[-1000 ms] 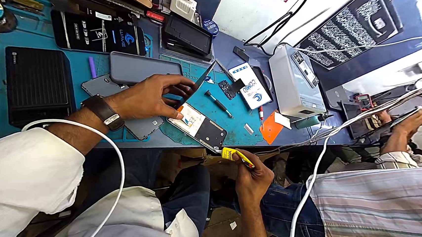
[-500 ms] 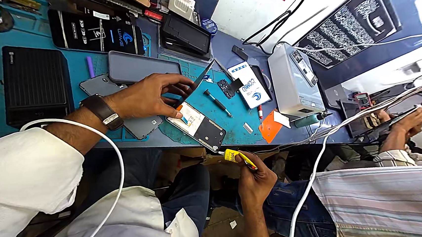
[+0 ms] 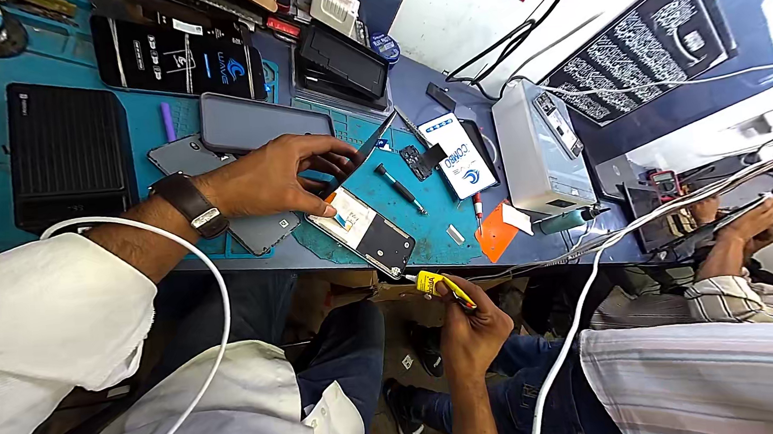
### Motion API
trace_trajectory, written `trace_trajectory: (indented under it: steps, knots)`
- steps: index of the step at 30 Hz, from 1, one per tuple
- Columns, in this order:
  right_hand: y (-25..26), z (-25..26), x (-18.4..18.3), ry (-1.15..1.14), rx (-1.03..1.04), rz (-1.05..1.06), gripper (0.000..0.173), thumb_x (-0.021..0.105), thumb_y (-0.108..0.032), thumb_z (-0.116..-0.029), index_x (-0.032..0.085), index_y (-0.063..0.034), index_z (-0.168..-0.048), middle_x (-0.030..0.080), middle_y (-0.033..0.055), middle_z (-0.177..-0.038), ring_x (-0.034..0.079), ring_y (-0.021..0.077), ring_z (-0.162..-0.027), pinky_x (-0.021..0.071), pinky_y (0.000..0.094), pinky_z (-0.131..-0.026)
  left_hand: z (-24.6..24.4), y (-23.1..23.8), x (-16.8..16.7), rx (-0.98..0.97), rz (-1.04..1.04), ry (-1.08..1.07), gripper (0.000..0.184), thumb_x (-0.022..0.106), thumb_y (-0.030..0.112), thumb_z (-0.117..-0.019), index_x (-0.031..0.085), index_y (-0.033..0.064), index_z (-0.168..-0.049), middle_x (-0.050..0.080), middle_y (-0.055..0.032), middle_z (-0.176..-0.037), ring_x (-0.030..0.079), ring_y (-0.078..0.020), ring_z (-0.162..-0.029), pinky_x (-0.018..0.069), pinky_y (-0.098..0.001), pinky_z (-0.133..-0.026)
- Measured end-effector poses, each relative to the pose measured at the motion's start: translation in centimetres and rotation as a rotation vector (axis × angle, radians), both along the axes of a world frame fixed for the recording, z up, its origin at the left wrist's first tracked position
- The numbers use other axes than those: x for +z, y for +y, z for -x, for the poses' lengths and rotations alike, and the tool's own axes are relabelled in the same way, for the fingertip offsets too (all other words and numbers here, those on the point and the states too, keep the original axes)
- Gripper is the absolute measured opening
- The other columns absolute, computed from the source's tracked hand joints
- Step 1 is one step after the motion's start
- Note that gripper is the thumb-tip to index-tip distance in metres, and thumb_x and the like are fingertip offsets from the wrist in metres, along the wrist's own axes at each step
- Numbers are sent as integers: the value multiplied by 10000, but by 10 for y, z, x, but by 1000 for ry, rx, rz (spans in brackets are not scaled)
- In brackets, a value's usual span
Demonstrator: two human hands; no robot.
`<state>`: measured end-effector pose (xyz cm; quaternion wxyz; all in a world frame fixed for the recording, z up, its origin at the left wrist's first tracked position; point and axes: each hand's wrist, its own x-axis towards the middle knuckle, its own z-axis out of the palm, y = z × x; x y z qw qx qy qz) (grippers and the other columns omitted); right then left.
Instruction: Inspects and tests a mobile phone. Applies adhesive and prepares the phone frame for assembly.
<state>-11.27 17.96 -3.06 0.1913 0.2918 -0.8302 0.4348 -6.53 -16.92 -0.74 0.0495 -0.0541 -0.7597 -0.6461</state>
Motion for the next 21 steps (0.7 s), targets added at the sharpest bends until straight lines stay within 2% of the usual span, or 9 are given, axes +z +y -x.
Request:
trace_trajectory:
  steps: [15, 21]
  knots:
    - [-2, 6, 4, 31, 12, -30, 106, 707, -49, -900, 787, -47, -970, 773, 8, -862, 726, 34, -766, 615, 210, -690, 0, -1, -1, 0, -4, 1, 717, 796, -31, -735, 545, 72, -1398, 608, -101, -1337, 662, -206, -1179, 621, -337, -925]
    - [-1, 0, 7, 39, 8, -61, 113, 696, -50, -897, 790, -49, -960, 759, -5, -832, 693, -3, -738, 572, 169, -662, 0, -1, -1, -3, -11, -3, 714, 792, -34, -738, 543, 66, -1400, 608, -103, -1333, 660, -206, -1181, 620, -340, -927]
